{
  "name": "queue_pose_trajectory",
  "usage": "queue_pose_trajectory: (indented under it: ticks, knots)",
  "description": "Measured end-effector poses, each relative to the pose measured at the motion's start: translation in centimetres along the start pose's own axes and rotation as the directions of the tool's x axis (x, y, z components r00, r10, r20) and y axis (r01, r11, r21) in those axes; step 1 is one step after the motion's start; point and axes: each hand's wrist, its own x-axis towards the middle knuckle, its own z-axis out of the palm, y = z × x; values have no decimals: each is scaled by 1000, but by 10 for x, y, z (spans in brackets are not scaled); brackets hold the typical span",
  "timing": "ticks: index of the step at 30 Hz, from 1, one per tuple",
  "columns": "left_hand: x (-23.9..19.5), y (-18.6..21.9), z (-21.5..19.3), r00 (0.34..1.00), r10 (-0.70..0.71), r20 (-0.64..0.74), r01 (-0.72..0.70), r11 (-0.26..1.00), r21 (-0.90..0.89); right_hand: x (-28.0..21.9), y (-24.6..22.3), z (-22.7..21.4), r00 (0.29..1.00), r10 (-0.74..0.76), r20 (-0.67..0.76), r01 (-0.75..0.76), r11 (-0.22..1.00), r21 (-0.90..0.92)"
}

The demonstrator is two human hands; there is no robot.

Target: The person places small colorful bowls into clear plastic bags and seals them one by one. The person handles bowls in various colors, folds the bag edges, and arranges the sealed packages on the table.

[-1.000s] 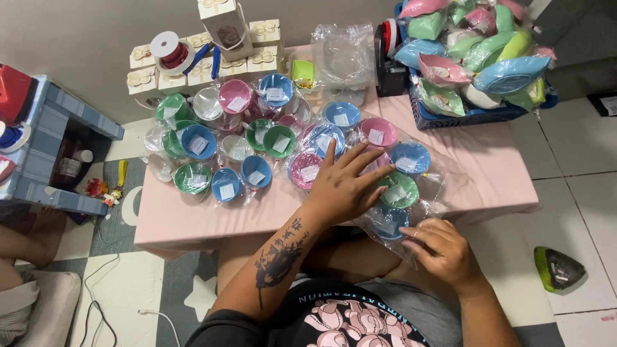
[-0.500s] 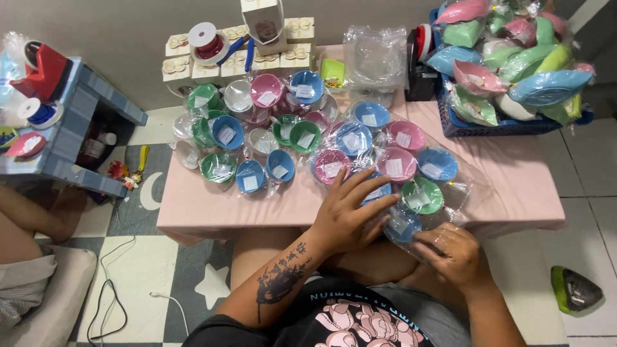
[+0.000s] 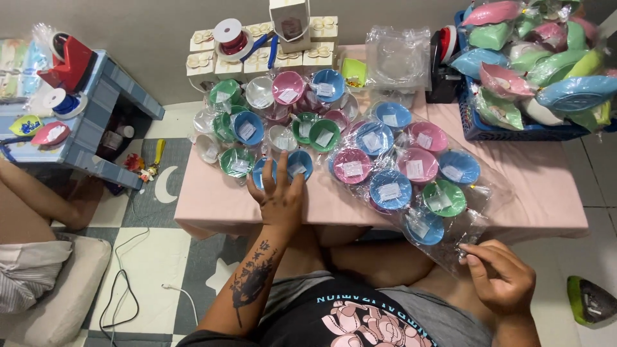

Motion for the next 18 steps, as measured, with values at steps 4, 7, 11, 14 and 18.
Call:
queue_pose_trajectory:
  ticks: [4, 7, 11, 14, 18]
  knots:
    - [1, -1, 4, 998, 25, -50, -31, 993, -112, 1, -8, -1, 999, -31, -17, 32, 999, 8]
    - [1, 1, 2, 999, 24, -32, -27, 992, -125, -4, -5, -2, 1000, -16, -23, 17, 1000, 22]
    - [-12, -2, 19, 975, -20, 222, 47, 992, -118, -4, -7, -3, 1000, -28, -6, 29, 999, 34]
    - [-1, -6, 24, 1000, 12, 8, -12, 999, -48, -6, -2, -1, 998, -54, -7, 55, 997, 53]
    - [7, -6, 15, 999, 30, -27, -32, 997, -70, -2, -6, -3, 997, -75, -6, 75, 995, 63]
